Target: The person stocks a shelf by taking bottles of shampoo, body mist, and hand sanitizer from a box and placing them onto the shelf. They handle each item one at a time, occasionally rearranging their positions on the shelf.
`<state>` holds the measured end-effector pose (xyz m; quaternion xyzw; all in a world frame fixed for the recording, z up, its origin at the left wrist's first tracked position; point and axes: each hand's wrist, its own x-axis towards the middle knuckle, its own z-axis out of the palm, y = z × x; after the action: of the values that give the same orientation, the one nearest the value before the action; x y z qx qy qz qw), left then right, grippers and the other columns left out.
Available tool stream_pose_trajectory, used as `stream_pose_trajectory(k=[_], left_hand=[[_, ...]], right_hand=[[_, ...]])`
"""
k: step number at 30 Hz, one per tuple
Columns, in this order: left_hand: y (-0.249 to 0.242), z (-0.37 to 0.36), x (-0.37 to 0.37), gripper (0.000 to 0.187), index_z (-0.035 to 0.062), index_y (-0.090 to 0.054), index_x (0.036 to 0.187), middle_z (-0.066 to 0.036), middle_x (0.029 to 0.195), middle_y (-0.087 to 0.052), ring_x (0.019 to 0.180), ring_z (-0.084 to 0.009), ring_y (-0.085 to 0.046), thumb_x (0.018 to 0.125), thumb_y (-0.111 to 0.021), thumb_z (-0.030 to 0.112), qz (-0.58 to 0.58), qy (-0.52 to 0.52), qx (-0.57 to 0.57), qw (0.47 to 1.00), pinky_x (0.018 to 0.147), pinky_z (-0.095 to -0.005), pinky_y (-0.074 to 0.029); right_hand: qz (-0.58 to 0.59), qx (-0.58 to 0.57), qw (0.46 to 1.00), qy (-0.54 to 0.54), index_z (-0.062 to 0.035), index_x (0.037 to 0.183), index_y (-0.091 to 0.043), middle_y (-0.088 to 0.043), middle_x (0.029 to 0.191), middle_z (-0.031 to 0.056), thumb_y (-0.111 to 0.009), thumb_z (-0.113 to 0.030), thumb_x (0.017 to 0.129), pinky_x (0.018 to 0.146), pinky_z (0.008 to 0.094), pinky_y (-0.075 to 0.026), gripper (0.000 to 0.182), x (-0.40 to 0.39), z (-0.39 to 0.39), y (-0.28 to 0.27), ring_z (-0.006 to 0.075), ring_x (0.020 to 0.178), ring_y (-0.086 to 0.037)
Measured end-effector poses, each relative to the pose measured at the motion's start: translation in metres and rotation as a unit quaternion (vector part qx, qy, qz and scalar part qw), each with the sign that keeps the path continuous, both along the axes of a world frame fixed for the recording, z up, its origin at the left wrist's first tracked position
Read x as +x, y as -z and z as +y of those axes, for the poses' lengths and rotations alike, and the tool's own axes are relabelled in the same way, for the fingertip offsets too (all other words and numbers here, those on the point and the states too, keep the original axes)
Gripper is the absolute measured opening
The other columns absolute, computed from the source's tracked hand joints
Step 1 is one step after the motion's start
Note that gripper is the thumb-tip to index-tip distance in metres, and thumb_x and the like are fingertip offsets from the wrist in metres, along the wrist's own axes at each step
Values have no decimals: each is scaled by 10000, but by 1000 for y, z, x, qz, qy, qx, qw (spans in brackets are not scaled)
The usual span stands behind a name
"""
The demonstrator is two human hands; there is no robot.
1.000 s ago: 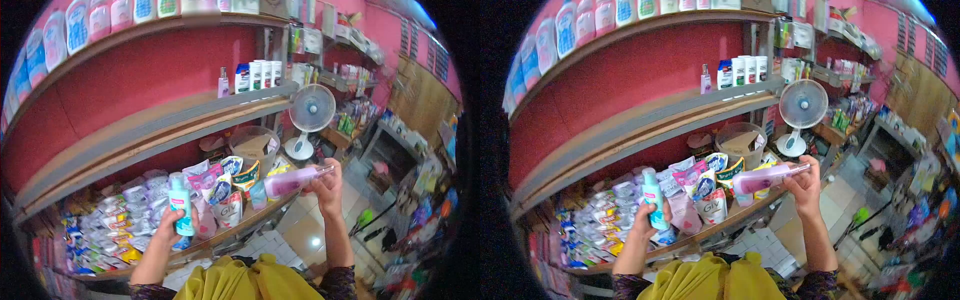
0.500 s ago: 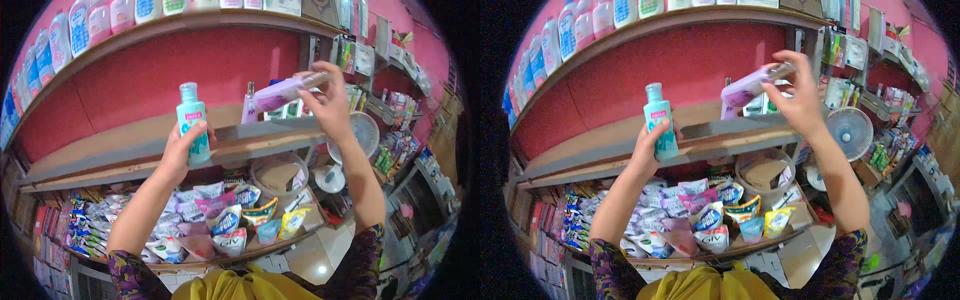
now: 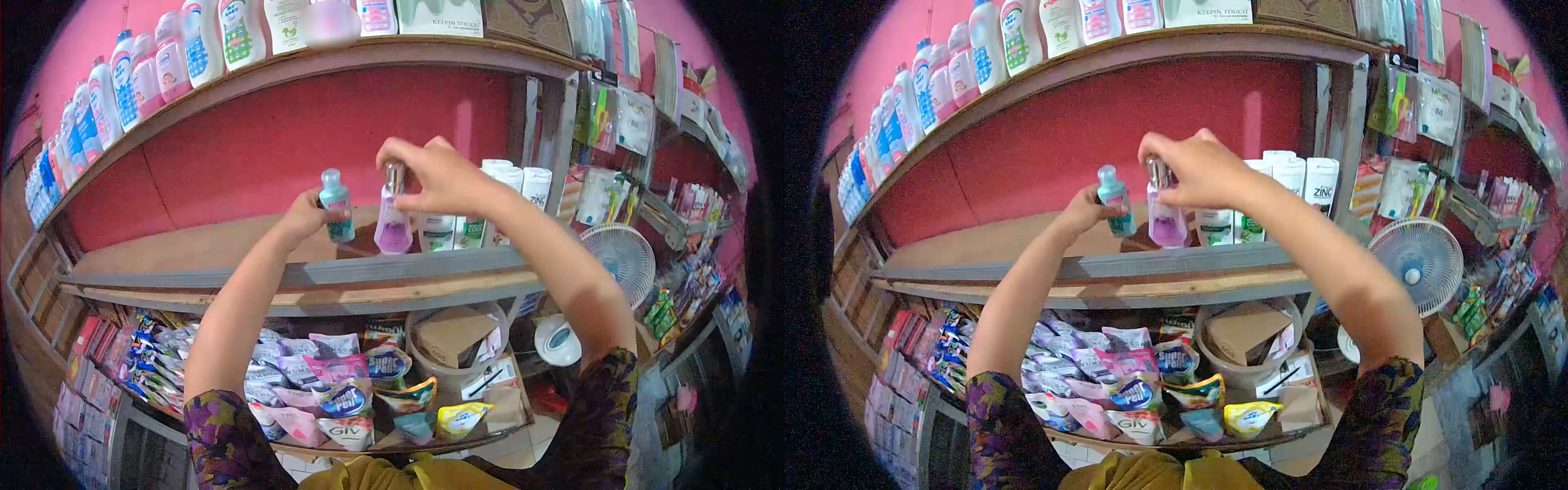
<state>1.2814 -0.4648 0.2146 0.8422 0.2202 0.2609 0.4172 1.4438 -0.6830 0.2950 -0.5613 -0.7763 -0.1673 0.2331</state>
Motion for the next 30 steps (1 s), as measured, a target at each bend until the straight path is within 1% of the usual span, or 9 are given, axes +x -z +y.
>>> stream_pose_trajectory(k=[7, 10, 13, 19, 22, 25, 26, 29, 30], left_hand=[[10, 5, 2, 526, 28, -599, 1052, -96, 934, -655, 834, -191, -634, 629, -854, 209, 81, -27, 7, 996, 666, -322, -534], [7, 5, 1, 544, 35, -591, 1066, -94, 934, -652, 836, -201, -636, 622, -857, 202, 116, -56, 44, 991, 671, -322, -541], [4, 2, -1, 619, 42, -527, 1165, -91, 1032, -619, 939, -198, -607, 648, -841, 171, 116, -38, 4, 992, 771, -340, -518], [-2, -3, -5, 851, 77, -420, 1304, -123, 1163, -565, 1116, -259, -537, 610, -861, 296, 87, -48, 2, 995, 925, -407, -464], [-7, -14, -10, 885, 77, -387, 1360, -154, 1284, -485, 1198, -306, -474, 640, -837, 329, -44, -77, 67, 994, 974, -420, -412], [-24, -16, -14, 883, 80, -368, 1379, -172, 1334, -434, 1261, -335, -411, 675, -800, 391, -139, -185, 339, 912, 1039, -424, -349], [-28, -23, -16, 716, 83, -477, 1295, -149, 1287, -491, 1195, -294, -479, 717, -764, 394, -209, -190, 361, 889, 983, -401, -401], [-35, -64, -18, 533, 81, -578, 1163, -102, 1170, -580, 1068, -229, -562, 741, -748, 358, -204, -92, 295, 929, 887, -378, -457], [-31, -78, -14, 434, 69, -615, 1063, -72, 1019, -637, 896, -180, -615, 750, -741, 342, -163, -79, 303, 936, 771, -351, -492]], right_hand=[[-92, -40, 995, 18, -140, 1044, -508, -670, 805, 89, -753, -247, 672, 822, 387, -327, 458, 2, 14, 9, 261, 818, -632], [-94, -45, 994, 25, -150, 1023, -533, -675, 808, 75, -766, -250, 658, 795, 382, -317, 444, 8, 21, 15, 240, 823, -635], [-79, -73, 994, 18, -124, 1004, -554, -660, 803, 85, -768, -253, 651, 850, 381, -303, 432, 14, 23, 19, 245, 808, -602], [-73, -61, 994, 44, -126, 931, -637, -677, 832, 52, -750, -244, 657, 833, 371, -301, 319, 22, 24, 10, 198, 837, -615], [-74, -54, 994, 52, -153, 925, -672, -682, 834, 36, -717, -243, 692, 825, 364, -297, 254, 23, 24, 4, 176, 832, -619], [-77, -50, 995, 50, -164, 940, -680, -686, 840, 30, -709, -266, 704, 823, 367, -297, 259, 25, 28, 4, 171, 821, -621], [-80, -47, 995, 48, -167, 947, -683, -688, 843, 27, -707, -277, 707, 822, 369, -297, 265, 26, 29, 4, 170, 818, -622], [-80, -52, 994, 58, -185, 943, -692, -696, 917, 39, -735, -368, 695, 828, 412, -322, 312, 26, 28, -4, 205, 887, -643], [-67, -41, 996, 52, -187, 956, -693, -695, 922, 42, -720, -381, 711, 834, 418, -326, 314, 28, 28, -8, 210, 897, -642]])
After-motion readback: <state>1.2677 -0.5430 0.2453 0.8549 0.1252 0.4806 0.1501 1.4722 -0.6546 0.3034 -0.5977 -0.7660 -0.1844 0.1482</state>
